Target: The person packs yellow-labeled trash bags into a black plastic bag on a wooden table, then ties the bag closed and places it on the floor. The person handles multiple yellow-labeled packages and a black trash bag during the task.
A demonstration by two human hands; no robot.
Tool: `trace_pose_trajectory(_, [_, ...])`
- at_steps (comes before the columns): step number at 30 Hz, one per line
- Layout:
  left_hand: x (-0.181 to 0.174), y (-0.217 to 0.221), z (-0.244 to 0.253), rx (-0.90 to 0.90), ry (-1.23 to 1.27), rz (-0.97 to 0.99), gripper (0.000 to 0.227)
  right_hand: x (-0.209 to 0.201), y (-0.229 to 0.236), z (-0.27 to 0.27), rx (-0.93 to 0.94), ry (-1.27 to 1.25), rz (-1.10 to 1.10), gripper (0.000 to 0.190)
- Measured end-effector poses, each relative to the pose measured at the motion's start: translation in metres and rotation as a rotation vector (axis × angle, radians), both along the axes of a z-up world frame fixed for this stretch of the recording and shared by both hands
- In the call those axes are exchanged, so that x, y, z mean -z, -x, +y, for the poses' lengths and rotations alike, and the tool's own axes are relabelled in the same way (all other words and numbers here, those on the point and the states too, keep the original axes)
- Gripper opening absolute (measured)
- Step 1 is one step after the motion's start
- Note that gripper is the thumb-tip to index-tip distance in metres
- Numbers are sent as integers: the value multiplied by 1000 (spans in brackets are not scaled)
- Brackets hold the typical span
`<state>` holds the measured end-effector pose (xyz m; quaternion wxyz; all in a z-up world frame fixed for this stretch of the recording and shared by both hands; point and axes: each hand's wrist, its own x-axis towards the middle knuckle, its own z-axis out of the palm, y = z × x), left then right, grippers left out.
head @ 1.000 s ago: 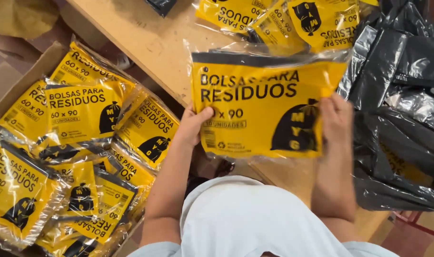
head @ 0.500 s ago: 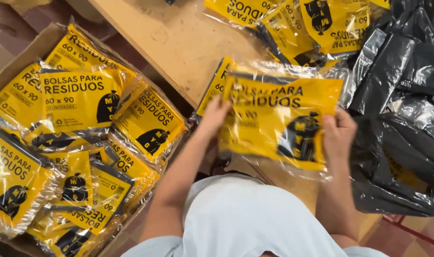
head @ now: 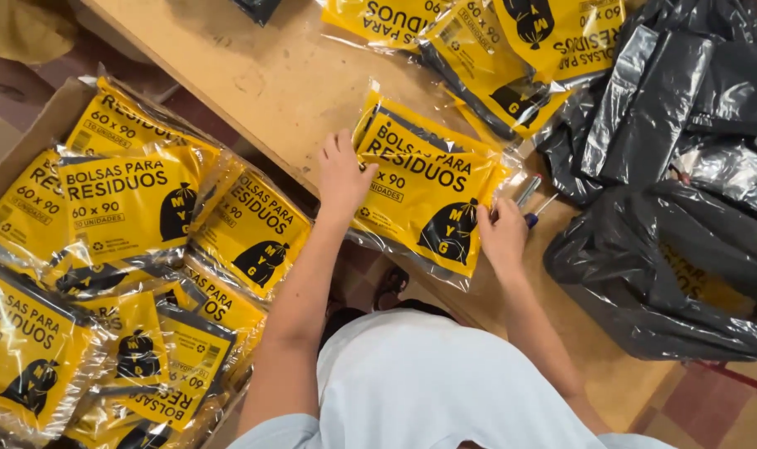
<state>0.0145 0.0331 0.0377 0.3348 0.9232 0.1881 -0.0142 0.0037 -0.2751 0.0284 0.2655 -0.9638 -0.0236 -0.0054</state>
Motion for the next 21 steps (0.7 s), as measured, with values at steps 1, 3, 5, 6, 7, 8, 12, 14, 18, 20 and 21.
trace_pose_trajectory(1, [2, 4, -5, 3, 1, 6, 78, -12, 6, 9, 3, 1, 6, 36])
trace_pose_trajectory(3, [3, 6, -12, 42, -312, -65, 75, -37, 9, 32, 124, -85, -80, 33])
trace_pose_trajectory(5, [13, 5, -12, 17, -295, -10, 83, 2, 3, 21, 169, -124, -76, 32])
trace_pose_trajectory(6, [18, 8, -14, -7, -274, 53, 92, 21, 3, 14, 214, -157, -63, 32])
trace_pose_trajectory(7, [26, 11, -11, -14, -273, 57, 92, 21, 8, 15, 208, -156, -60, 32])
trace_pose_trajectory(8, [32, 10, -8, -18, -266, 24, 77, 20, 11, 18, 198, -334, -11, 22])
trace_pose_trajectory(12, [33, 15, 1, 15, -122, -119, 26, 0, 22, 36, 139, -612, 84, 6])
trace_pose_trajectory(14, [26, 19, 9, 52, -119, -123, 25, -13, 12, 33, 135, -485, 122, 12])
trace_pose_trajectory(18, [59, 15, 11, -3, -666, -335, 21, -25, -12, 29, -27, 192, -230, 59])
trace_pose_trajectory(20, [50, 1, -14, 4, -646, -442, 27, -25, -22, 56, -205, 162, -331, 62])
trace_pose_trajectory(21, [47, -3, -27, 17, -623, -546, 36, -25, -25, 68, -377, 131, -425, 67])
